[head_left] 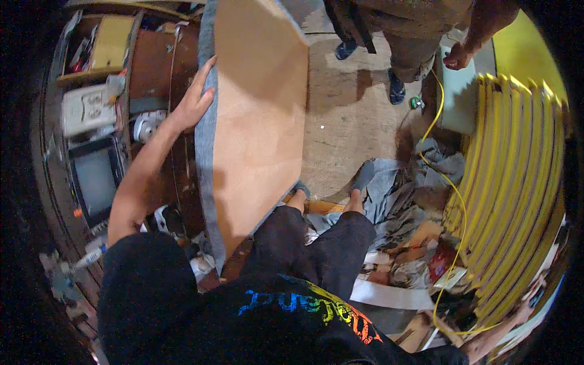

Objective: The person staples gray fabric onto a curved wooden board using a staple gun. They smooth the fabric with their hands, fold the edges, and secure them along the perimeter while another person assists by holding the board.

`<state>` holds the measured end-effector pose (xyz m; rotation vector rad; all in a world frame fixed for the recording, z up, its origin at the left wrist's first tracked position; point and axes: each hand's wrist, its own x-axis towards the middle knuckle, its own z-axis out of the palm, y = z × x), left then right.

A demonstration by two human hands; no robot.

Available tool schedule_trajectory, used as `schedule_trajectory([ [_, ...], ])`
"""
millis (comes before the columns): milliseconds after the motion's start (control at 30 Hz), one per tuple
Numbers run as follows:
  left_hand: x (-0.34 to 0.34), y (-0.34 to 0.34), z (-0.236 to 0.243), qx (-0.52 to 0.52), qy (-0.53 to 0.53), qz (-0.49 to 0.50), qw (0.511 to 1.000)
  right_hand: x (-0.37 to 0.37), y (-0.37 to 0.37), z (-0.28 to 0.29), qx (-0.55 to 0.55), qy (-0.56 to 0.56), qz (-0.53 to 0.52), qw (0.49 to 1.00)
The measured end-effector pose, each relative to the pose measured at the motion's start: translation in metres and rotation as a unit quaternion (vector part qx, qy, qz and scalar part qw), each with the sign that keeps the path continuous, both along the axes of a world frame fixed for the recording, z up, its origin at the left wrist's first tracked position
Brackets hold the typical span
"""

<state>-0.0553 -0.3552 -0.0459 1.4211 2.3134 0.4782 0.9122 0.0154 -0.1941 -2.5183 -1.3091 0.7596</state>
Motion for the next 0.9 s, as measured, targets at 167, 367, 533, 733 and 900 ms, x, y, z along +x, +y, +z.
schedule_trajectory([
  [167, 0.011, -0.004, -0.011, 0.009, 0.007, -0.005, 1.0, 0.003, 0.034, 0.01, 0.014, 0.025, 0.008, 1.0],
  [367, 0.006, -0.002, -0.016, 0.021, 0.01, -0.009, 1.0, -0.044, 0.05, 0.044, 0.069, 0.058, -0.001, 0.996],
  [533, 0.007, -0.002, -0.007, 0.021, -0.026, 0.014, 0.999, -0.173, 0.031, 0.054, 0.12, 0.147, 0.056, 0.98],
  [733, 0.003, -0.005, -0.009, 0.029, -0.039, 0.015, 0.999, -0.497, -0.071, 0.022, 0.068, 0.364, 0.358, 0.857],
  [900, 0.001, -0.004, -0.01, 0.035, -0.03, 0.004, 0.999, -0.743, -0.163, 0.001, 0.059, 0.511, 0.562, 0.647],
])
